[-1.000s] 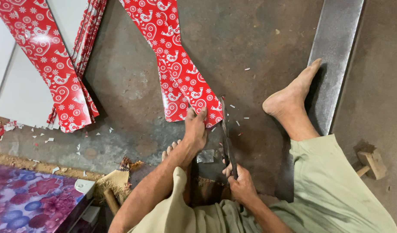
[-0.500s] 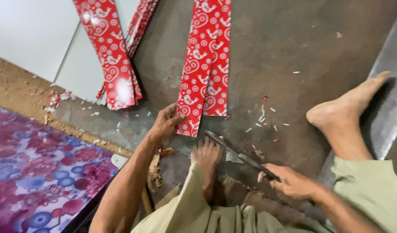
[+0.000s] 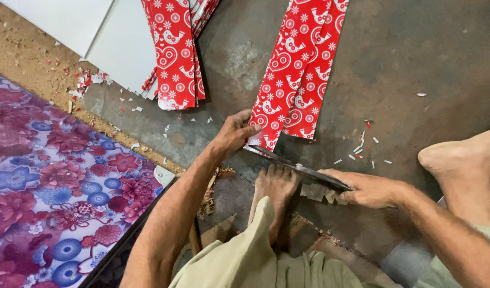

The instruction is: The person sits on the floor and uses large shears to trim the edges of red patterned paper strips. They repeatedly align the paper, cut along the edges, and stack the trimmed pieces.

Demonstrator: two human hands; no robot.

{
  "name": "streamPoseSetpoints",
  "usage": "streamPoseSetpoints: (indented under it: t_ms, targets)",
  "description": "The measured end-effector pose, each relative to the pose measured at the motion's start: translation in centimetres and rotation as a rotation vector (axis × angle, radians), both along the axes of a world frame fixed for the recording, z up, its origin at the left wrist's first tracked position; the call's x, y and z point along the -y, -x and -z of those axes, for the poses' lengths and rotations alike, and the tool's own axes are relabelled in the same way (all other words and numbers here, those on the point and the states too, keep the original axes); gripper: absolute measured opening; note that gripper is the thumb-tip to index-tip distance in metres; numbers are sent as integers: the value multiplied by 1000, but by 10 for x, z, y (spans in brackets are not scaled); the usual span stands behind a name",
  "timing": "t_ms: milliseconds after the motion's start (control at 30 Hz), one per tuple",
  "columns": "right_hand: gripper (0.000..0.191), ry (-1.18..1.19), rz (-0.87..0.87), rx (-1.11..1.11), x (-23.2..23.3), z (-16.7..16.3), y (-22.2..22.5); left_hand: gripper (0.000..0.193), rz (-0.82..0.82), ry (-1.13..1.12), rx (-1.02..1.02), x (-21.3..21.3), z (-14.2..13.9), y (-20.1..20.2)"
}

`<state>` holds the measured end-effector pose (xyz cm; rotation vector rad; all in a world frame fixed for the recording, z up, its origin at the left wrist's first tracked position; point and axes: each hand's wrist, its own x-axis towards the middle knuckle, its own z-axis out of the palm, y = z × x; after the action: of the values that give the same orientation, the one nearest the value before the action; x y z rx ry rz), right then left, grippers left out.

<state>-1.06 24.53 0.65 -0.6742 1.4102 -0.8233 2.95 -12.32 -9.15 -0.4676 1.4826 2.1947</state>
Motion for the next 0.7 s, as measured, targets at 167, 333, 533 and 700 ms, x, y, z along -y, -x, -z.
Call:
streamPoseSetpoints:
  t_ms: [167,333,533,700]
  targets:
    - [75,-215,5,35,-6,10,-5,34,-16,-31,8,-1,-1,-2]
    - [72,-153,-5,20,-7,17,-4,33,0,-2,12,1,-8,-1]
    - [65,-178,4,-16,8,-1,-1,33,16,2,30,1,-15,0]
    - [35,-661,-139,-272,33,-20,-1,33,14,11,23,2,-19,0]
